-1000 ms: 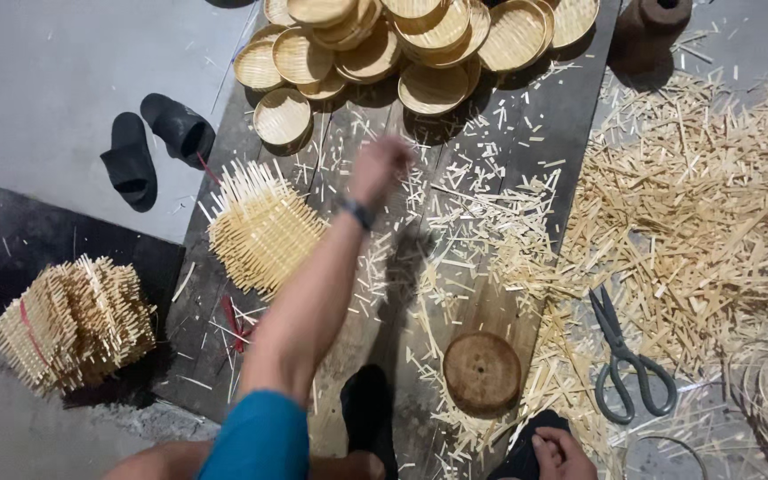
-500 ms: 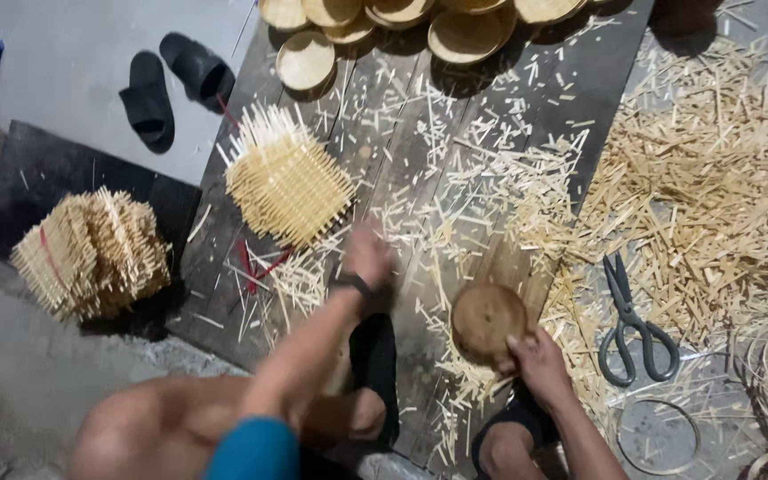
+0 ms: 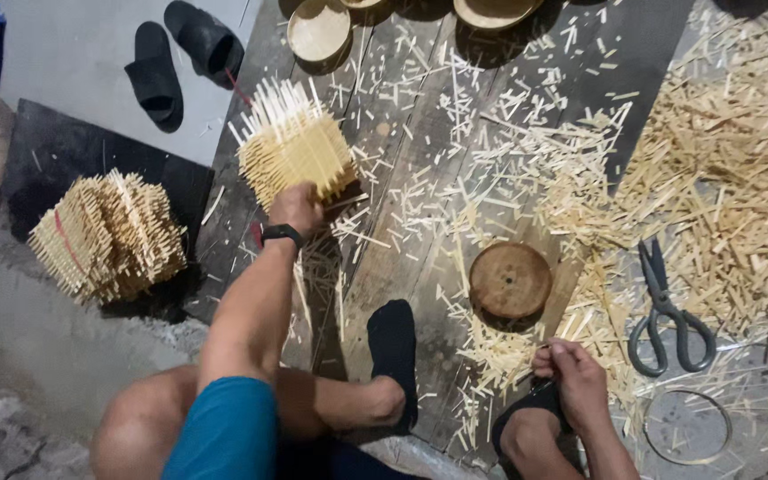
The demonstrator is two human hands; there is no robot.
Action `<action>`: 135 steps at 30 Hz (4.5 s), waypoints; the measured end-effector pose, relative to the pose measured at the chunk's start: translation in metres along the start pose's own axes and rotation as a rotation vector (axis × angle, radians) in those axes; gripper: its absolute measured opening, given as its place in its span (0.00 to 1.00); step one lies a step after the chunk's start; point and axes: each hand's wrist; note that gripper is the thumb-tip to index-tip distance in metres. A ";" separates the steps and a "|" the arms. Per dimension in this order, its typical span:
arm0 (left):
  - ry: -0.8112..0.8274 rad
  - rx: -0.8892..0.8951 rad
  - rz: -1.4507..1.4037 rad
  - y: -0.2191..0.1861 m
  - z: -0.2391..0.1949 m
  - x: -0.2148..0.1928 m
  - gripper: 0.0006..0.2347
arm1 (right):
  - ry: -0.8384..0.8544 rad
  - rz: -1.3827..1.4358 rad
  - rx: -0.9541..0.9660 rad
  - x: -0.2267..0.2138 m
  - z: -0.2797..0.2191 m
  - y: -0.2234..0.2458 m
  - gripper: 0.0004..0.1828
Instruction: The person weaves thin bamboo strips into small round bowls using a wooden mold. They place a bamboo ring over the woven base, tuck the edges, and trim excess strips with shears. Finished bowls are stacked nearby.
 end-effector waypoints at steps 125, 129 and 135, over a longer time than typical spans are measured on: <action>0.249 -0.142 -0.905 -0.246 -0.112 0.062 0.08 | -0.310 -0.713 -0.474 0.095 0.013 0.119 0.10; 0.116 -0.025 -0.738 -0.240 -0.121 0.084 0.08 | -0.334 -0.833 -0.678 0.100 0.027 0.103 0.10; 0.121 -0.022 -0.646 -0.237 -0.119 0.089 0.07 | -0.364 -0.796 -0.563 0.096 0.026 0.099 0.11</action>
Point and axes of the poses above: each hand's wrist, its own z-axis towards the middle knuckle, its own x-axis out of the palm, y = z × x, and after that the axes turned 7 degrees about z, right-handed
